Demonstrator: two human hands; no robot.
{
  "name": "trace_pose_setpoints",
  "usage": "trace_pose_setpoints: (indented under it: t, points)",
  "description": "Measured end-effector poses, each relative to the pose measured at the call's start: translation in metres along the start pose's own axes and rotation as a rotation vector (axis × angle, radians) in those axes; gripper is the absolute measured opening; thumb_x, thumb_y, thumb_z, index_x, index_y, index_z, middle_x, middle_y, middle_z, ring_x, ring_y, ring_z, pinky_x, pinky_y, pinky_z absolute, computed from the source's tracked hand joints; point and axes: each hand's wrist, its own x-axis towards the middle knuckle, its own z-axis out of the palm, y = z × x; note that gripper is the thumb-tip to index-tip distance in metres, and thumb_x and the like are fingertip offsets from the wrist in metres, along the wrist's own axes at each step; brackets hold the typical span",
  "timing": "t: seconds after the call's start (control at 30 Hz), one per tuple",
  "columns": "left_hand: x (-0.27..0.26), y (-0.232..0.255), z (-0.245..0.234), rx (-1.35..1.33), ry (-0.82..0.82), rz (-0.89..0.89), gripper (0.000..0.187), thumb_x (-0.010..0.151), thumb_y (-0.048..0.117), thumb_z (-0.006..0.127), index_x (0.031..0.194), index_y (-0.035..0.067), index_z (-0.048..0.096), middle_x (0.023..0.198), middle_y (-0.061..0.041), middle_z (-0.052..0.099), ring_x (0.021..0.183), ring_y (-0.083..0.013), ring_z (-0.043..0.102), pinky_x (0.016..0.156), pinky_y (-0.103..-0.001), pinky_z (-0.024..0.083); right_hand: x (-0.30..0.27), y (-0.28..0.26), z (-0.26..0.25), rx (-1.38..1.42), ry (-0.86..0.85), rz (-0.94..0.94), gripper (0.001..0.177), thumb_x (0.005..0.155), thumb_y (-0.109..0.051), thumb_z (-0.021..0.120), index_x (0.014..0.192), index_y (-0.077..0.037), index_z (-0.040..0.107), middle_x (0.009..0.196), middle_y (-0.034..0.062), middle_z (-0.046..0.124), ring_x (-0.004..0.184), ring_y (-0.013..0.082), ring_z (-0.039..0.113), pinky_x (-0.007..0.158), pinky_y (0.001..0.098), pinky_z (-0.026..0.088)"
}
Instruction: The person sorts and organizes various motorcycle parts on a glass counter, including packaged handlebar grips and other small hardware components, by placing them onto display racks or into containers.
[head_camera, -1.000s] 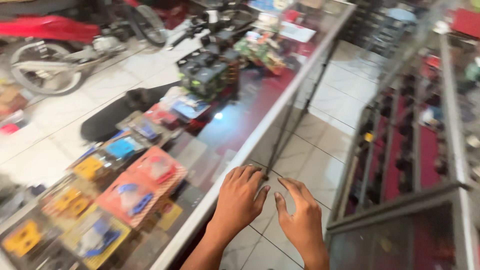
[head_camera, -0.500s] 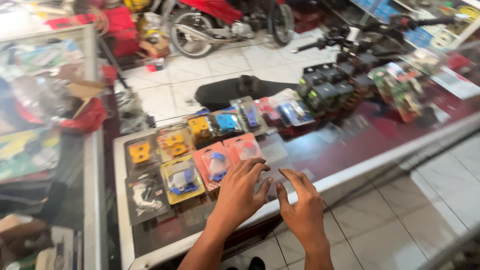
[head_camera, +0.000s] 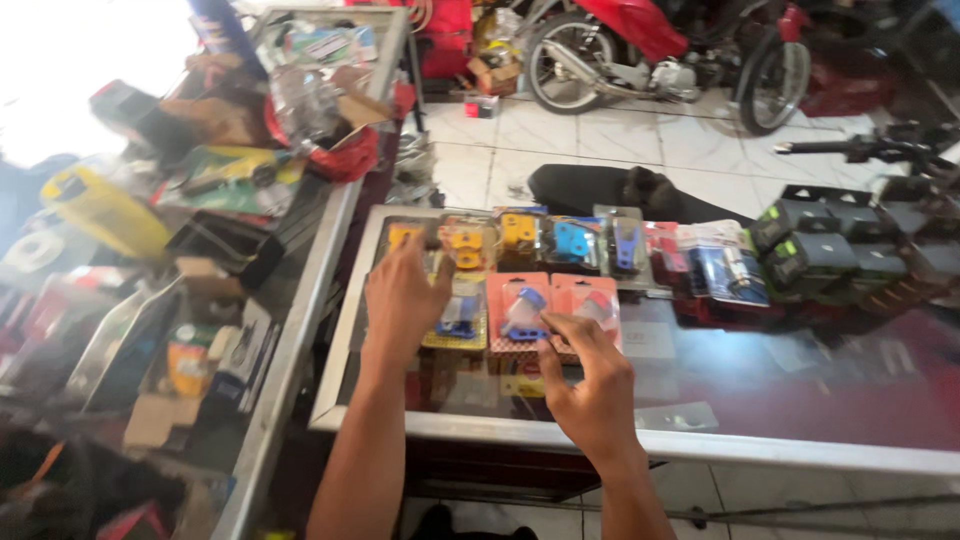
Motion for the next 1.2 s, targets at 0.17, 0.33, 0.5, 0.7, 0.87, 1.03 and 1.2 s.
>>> trace_pose_setpoints:
  t: [0.17, 0.33, 0.5, 0.7, 0.87, 1.03, 1.2]
  points:
    - [0.039, -0.048, 0.007, 0.168, -0.224, -0.313, 0.055, 0.089, 0.045, 0.068, 0.123, 0.004, 0.059, 0.124, -0.021, 0.066, 0.114, -0.0428, 0.064, 0.095, -0.053, 0.051, 0.033, -0.013, 0.029, 0.074, -0.068, -0.021, 0.029, 0.089, -0.011, 0.07, 0.117, -0.005, 0.072, 0.106, 0.0142, 0.075, 0.094, 0.0267, 0.075, 0.083, 0.0368, 0.058]
    - [0.057, -0.094, 0.022, 0.193, -0.298, -0.4, 0.074, 0.087, 0.049, 0.07, 0.135, -0.002, 0.047, 0.134, -0.029, 0.059, 0.122, -0.0465, 0.06, 0.101, -0.055, 0.049, 0.087, -0.007, 0.085, 0.188, -0.312, 0.276, 0.031, 0.088, -0.021, 0.07, 0.116, -0.008, 0.074, 0.091, 0.0119, 0.08, 0.083, 0.0216, 0.08, 0.074, 0.0342, 0.061]
    - [0.09, -0.133, 0.043, 0.173, -0.39, -0.482, 0.079, 0.088, 0.053, 0.068, 0.14, -0.002, 0.044, 0.139, -0.028, 0.056, 0.127, -0.0441, 0.058, 0.106, -0.051, 0.047, 0.139, 0.016, 0.167, 0.058, -0.42, 0.269, 0.037, 0.084, -0.032, 0.073, 0.113, -0.01, 0.076, 0.1, 0.0121, 0.079, 0.095, 0.0256, 0.077, 0.085, 0.0363, 0.058]
    - [0.107, -0.169, 0.07, -0.079, -0.311, -0.185, 0.056, 0.082, 0.038, 0.061, 0.126, 0.004, 0.067, 0.121, -0.03, 0.067, 0.117, -0.0457, 0.062, 0.096, -0.051, 0.05, 0.158, 0.052, 0.251, -0.081, -0.576, 0.337, 0.061, 0.087, -0.044, 0.073, 0.129, -0.001, 0.063, 0.119, 0.0254, 0.07, 0.116, 0.0378, 0.067, 0.098, 0.0428, 0.052]
    - [0.104, -0.189, 0.083, 0.025, -0.421, -0.411, 0.052, 0.095, 0.043, 0.061, 0.107, -0.006, 0.072, 0.111, -0.035, 0.068, 0.111, -0.0486, 0.066, 0.095, -0.052, 0.053, 0.16, 0.073, 0.29, -0.065, -0.66, 0.422, 0.07, 0.094, -0.048, 0.068, 0.133, 0.009, 0.053, 0.124, 0.0356, 0.064, 0.121, 0.0439, 0.063, 0.101, 0.0452, 0.048]
    - [0.113, -0.214, 0.112, 0.055, -0.462, -0.346, 0.043, 0.096, 0.038, 0.058, 0.105, -0.001, 0.075, 0.11, -0.031, 0.069, 0.11, -0.0454, 0.068, 0.091, -0.05, 0.055, 0.159, 0.069, 0.287, 0.032, -0.707, 0.555, 0.066, 0.089, -0.041, 0.07, 0.133, 0.007, 0.06, 0.125, 0.0282, 0.07, 0.116, 0.0322, 0.068, 0.095, 0.0402, 0.05]
    - [0.126, -0.229, 0.145, 0.292, -0.582, 0.106, 0.029, 0.086, 0.021, 0.06, 0.106, 0.013, 0.08, 0.106, -0.024, 0.075, 0.101, -0.0393, 0.074, 0.086, -0.046, 0.057, 0.163, 0.054, 0.269, 0.247, -0.647, 0.692, 0.051, 0.088, -0.028, 0.07, 0.124, 0.006, 0.058, 0.112, 0.0194, 0.068, 0.103, 0.0274, 0.066, 0.08, 0.0467, 0.055]
